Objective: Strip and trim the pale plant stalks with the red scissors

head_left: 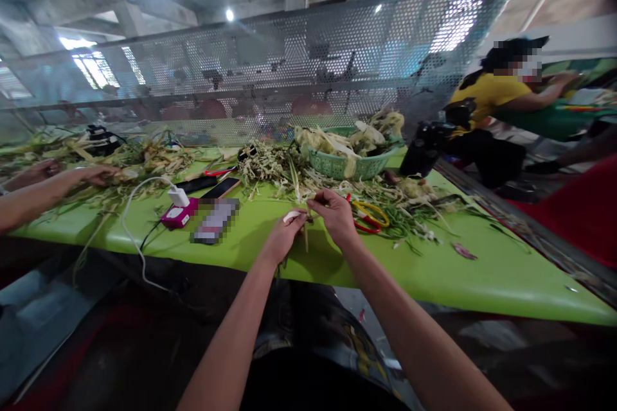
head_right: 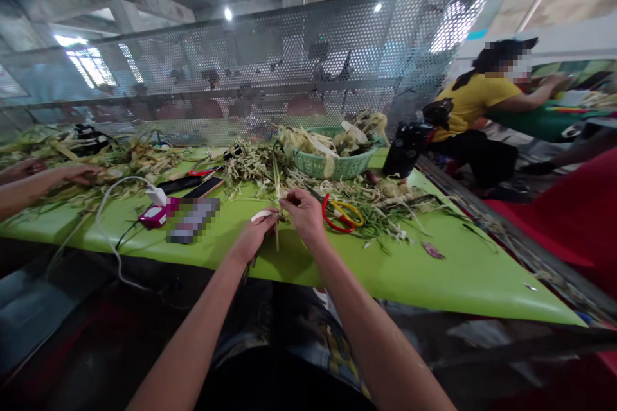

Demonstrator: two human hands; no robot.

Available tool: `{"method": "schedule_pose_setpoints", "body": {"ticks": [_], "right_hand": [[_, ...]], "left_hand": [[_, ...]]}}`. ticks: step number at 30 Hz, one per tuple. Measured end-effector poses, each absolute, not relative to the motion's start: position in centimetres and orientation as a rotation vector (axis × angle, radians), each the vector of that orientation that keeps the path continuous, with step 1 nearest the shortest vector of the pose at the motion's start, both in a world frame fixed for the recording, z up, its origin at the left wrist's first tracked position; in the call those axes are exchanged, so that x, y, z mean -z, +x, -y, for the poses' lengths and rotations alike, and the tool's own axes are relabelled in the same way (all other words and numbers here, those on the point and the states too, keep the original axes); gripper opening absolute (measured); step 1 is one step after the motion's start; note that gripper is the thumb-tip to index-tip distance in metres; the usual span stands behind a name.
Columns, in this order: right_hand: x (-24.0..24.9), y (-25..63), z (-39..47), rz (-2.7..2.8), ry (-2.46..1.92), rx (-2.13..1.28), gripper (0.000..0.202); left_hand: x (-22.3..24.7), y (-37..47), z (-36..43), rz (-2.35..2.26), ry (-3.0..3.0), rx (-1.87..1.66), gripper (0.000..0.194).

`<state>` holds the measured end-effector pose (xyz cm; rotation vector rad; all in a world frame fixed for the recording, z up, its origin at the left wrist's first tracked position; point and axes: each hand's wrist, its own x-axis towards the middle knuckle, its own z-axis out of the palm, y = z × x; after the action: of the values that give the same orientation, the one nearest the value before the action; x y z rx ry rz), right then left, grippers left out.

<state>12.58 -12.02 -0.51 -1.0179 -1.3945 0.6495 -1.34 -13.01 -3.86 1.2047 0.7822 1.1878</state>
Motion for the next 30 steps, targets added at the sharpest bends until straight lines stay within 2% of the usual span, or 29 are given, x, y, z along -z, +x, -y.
{"method": "schedule_pose_setpoints", "body": {"ticks": [8, 14, 20, 30], "right_hand": [[1.1, 12.8, 11.3, 1.329, -1.052, -0.609, 0.023], [1.1, 13.4, 11.0, 1.238, -1.039, -0.563, 0.036], [1.7, 12.6, 12.0, 1.559, -1.107, -0.912, 0.032], [2.1, 12.6, 11.7, 1.688, -1.121, -0.606, 0.019]], "left_hand": [[3.4, -1.2, 13.6, -0.816, 1.272, -1.149, 0.030], [3.8, -1.0, 12.2, -0.767, 0.854, -1.370, 0.032], [4.0, -1.0, 11.9, -0.673, 0.824, -1.461, 0.029], [4.0, -1.1, 12.2, -0.638, 0.901, -1.338, 0.032]]}}
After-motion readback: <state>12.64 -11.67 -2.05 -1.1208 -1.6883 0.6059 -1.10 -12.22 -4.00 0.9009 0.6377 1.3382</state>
